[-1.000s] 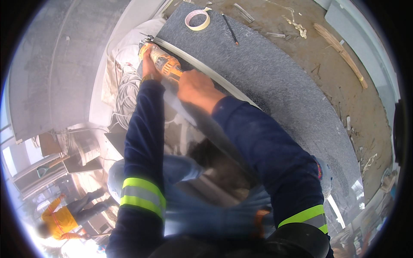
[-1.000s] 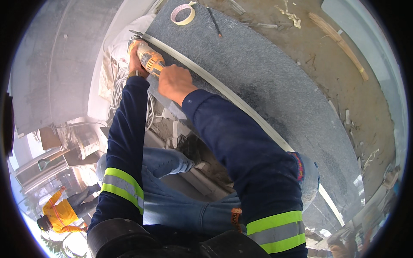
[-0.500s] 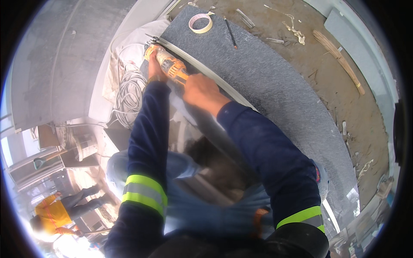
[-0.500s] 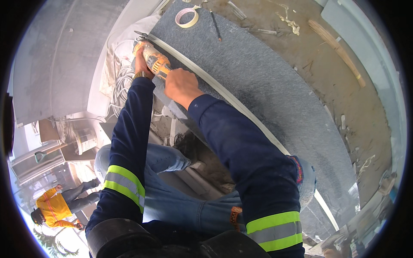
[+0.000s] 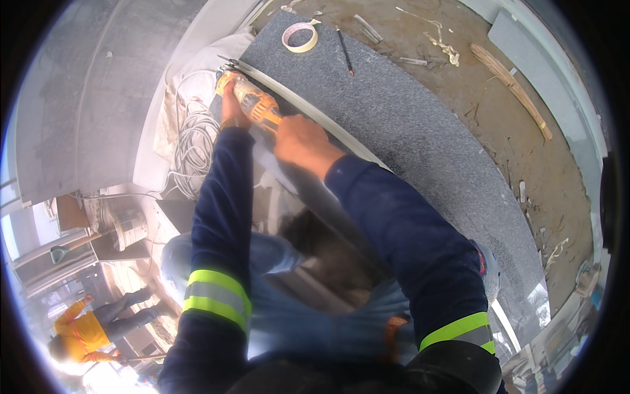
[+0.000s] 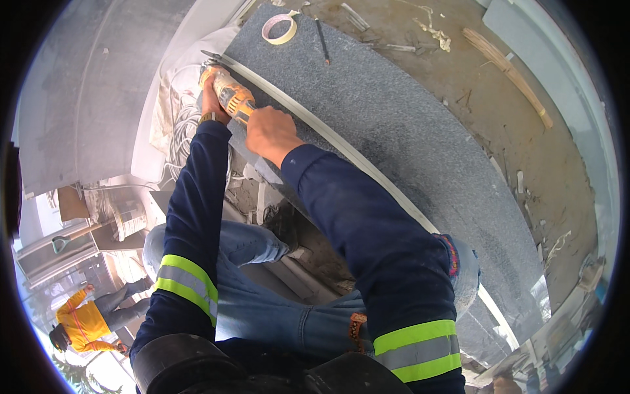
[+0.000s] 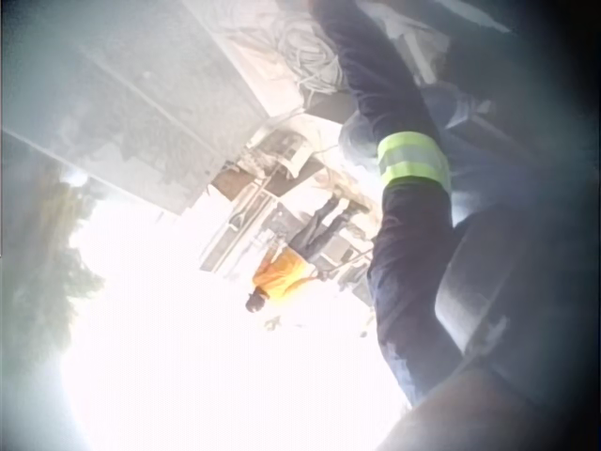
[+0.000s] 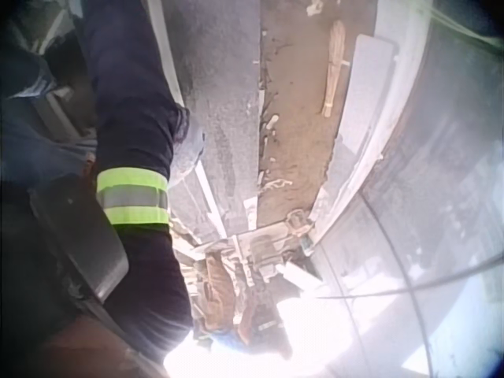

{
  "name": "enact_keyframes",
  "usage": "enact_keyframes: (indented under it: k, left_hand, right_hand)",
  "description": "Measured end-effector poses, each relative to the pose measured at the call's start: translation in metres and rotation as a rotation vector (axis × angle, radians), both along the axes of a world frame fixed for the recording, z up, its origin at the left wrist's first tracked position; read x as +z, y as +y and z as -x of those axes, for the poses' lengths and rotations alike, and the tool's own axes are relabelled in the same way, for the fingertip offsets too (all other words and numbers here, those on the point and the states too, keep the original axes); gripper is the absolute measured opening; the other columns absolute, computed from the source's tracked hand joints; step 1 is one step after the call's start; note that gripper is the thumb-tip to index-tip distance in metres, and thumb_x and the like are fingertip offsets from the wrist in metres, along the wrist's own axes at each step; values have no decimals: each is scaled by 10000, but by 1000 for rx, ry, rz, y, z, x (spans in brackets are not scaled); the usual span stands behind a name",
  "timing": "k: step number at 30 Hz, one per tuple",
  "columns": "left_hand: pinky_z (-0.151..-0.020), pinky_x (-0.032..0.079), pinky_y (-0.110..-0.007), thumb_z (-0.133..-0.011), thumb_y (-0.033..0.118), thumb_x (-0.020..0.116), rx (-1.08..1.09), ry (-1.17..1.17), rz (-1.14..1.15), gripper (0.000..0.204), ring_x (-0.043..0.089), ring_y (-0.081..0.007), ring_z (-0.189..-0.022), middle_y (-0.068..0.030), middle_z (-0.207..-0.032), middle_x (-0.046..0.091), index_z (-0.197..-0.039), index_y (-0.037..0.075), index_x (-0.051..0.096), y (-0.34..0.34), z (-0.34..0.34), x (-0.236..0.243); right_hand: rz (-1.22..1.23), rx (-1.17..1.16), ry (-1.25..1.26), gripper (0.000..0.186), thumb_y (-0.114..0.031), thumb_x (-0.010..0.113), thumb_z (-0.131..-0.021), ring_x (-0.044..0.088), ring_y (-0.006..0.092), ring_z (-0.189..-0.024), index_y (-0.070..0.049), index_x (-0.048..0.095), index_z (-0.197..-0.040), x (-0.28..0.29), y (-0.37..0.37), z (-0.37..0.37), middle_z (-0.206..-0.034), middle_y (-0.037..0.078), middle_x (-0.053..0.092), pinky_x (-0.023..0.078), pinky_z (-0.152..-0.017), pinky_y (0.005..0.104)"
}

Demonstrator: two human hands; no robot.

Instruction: The person measures and marks a large gray composite panel using a tape measure and pencil, then uses an angle grinder to cut along the marked line. The person also handles a straight edge and masking tape to guide the cut.

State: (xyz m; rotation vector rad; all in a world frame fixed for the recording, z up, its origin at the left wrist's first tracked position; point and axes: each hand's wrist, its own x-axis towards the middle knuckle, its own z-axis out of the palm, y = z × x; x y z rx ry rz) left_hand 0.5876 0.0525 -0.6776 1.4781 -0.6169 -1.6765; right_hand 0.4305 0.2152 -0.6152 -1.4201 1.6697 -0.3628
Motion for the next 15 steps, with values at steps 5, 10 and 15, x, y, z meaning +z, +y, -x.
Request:
enact_keyframes:
  k: [5,10,15]
  left_hand:
    - [-796,570,-489,-906,534,572,-8,1,3,507,683,-308,-824,-115,-945,689,-1146,92,628,-5,-2,-1]
    - [-787,571,-486,-912,530,565,-15,-4,7,495,684,-304,-818,-110,-935,690,-1138,95,630,-13,-5,-5]
    - [-792,572,-480,-909,541,571,-15,6,20,493,686,-302,-817,-110,-934,691,-1125,103,633,-19,-11,-10]
  right_hand:
    - [35,-5,-23,271,-179,682,-834,714,328,-996,0,740,-1030,-10,-7,-4,-1023,190,736,565,-856,399]
    - [43,-11,-12,271,-181,686,-826,714,336,-988,6,742,-1014,-14,-12,-8,-1016,197,734,566,-852,403]
    - [27,10,-19,293,-192,681,-829,709,330,-1011,4,736,-1040,-12,-15,-8,-1041,193,732,563,-866,400]
